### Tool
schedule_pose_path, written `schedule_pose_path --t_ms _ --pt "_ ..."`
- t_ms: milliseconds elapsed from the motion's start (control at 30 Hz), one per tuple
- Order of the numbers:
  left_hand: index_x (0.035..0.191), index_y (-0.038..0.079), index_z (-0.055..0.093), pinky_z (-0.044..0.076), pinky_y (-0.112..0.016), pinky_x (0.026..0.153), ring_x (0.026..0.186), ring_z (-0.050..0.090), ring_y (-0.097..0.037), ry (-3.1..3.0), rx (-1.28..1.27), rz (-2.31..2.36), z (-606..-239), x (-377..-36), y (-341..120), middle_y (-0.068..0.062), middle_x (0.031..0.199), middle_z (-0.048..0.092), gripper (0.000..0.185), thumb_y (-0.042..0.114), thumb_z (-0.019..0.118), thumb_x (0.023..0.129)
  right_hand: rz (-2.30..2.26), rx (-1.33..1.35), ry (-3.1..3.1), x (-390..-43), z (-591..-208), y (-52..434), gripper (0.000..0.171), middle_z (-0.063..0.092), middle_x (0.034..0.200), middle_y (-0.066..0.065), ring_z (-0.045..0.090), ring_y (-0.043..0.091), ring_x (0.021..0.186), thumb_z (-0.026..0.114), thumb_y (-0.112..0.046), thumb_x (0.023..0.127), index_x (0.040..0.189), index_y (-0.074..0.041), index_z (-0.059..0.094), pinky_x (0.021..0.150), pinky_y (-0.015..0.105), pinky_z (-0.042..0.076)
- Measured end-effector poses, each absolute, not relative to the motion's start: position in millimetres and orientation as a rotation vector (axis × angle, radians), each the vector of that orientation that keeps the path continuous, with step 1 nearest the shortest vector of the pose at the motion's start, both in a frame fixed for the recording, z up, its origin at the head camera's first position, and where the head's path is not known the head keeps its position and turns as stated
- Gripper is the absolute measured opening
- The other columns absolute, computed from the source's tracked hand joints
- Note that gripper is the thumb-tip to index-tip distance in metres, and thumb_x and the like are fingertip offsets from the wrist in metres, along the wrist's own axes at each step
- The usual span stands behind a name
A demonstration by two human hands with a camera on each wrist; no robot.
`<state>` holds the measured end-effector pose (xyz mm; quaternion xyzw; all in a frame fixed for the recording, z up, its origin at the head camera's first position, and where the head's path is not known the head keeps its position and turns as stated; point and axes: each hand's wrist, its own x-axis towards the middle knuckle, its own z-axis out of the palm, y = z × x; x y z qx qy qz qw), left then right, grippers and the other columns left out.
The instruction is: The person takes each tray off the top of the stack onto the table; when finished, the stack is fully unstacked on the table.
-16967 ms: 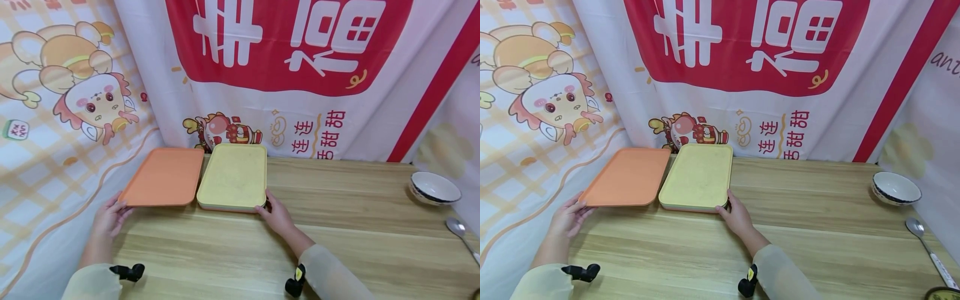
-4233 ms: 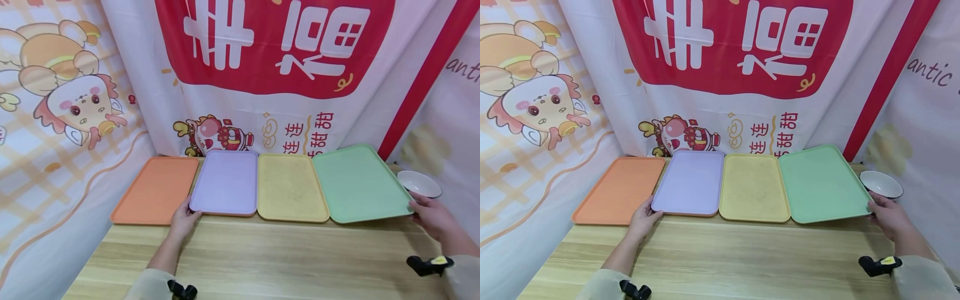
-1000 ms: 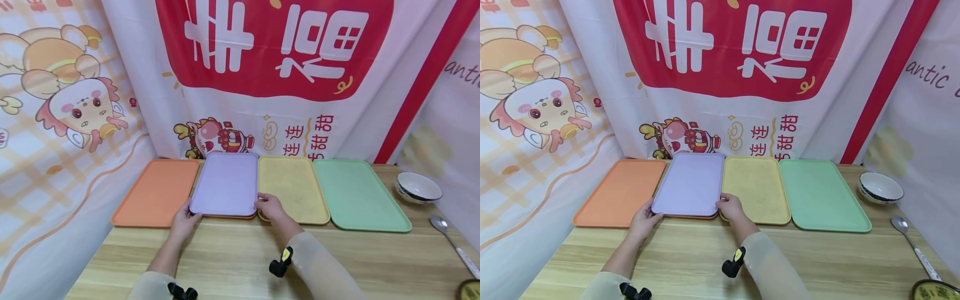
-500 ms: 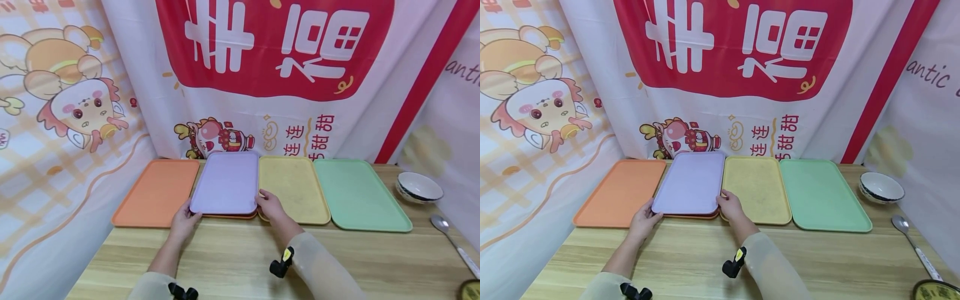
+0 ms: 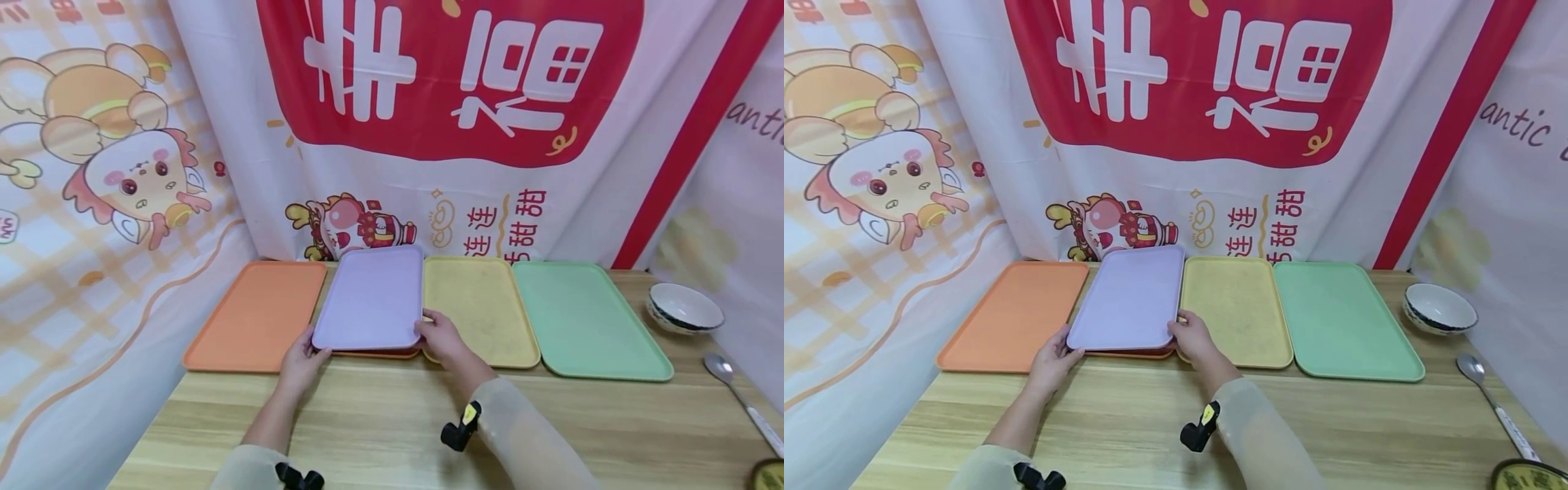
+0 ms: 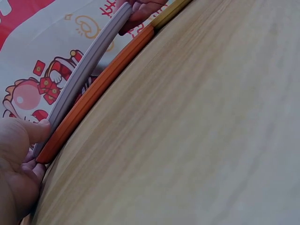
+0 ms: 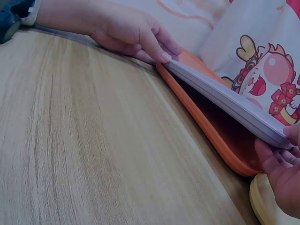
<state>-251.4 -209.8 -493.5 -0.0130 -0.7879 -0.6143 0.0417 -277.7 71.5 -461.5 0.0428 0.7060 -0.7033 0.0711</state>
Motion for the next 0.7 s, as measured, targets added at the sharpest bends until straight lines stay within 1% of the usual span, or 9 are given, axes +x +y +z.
schedule_pose_path --t_ms 133,200,300,400,567,633,700 --pt "0.148 -0.017 0.018 0.023 -0.048 0.122 0.145 0.022 -0.045 -2.41 -0.035 -1.892 -493 -251 -209 -0.035 0.154 0.021 0.072 -0.003 0.061 0.092 -2.12 0.121 2.174 -278 -458 78 0.051 0.058 0.121 0.039 0.065 0.021 0.086 0.048 -0.001 0.097 0.144 0.014 0.034 0.078 0.033 0.062" --pt "0.148 -0.016 0.018 0.024 -0.048 0.121 0.145 0.022 -0.045 -2.421 -0.03 -1.881 -493 -251 -209 -0.035 0.154 0.021 0.072 -0.003 0.061 0.092 -2.109 0.127 2.2 -278 -456 84 0.05 0.059 0.121 0.038 0.065 0.021 0.089 0.048 -0.002 0.098 0.143 0.014 0.036 0.082 0.034 0.061" --pt "0.149 -0.014 0.019 0.025 -0.048 0.121 0.145 0.022 -0.044 -2.455 -0.005 -1.846 -493 -251 -209 -0.033 0.155 0.021 0.072 -0.001 0.062 0.092 -2.111 0.123 2.202 -277 -453 94 0.048 0.057 0.124 0.038 0.065 0.024 0.094 0.047 -0.002 0.099 0.143 0.014 0.037 0.09 0.04 0.06" --pt "0.149 -0.014 0.021 0.027 -0.048 0.12 0.144 0.024 -0.045 -2.485 0.002 -1.795 -494 -252 -209 -0.033 0.155 0.022 0.072 -0.002 0.062 0.091 -2.119 0.119 2.19 -276 -450 107 0.048 0.055 0.127 0.039 0.065 0.024 0.095 0.046 -0.001 0.099 0.143 0.014 0.036 0.092 0.042 0.059" --pt "0.148 -0.015 0.024 0.032 -0.047 0.118 0.142 0.028 -0.045 -2.517 0.007 -1.719 -496 -253 -208 -0.035 0.153 0.026 0.07 -0.004 0.062 0.09 -2.102 0.093 2.19 -273 -443 131 0.048 0.052 0.13 0.039 0.064 0.018 0.091 0.044 -0.002 0.099 0.143 0.015 0.034 0.088 0.035 0.061" --pt "0.148 -0.014 0.024 0.033 -0.046 0.117 0.142 0.028 -0.044 -2.527 0.014 -1.703 -496 -253 -208 -0.034 0.153 0.026 0.07 -0.003 0.063 0.09 -2.093 0.084 2.192 -271 -439 143 0.048 0.05 0.132 0.037 0.063 0.016 0.093 0.043 -0.002 0.1 0.144 0.015 0.033 0.088 0.031 0.06" --pt "0.148 -0.014 0.024 0.033 -0.046 0.117 0.142 0.028 -0.044 -2.529 0.016 -1.705 -496 -253 -208 -0.034 0.153 0.026 0.07 -0.003 0.063 0.091 -2.069 0.063 2.206 -269 -434 156 0.049 0.048 0.135 0.037 0.062 0.016 0.098 0.042 -0.003 0.1 0.144 0.016 0.032 0.091 0.03 0.058"
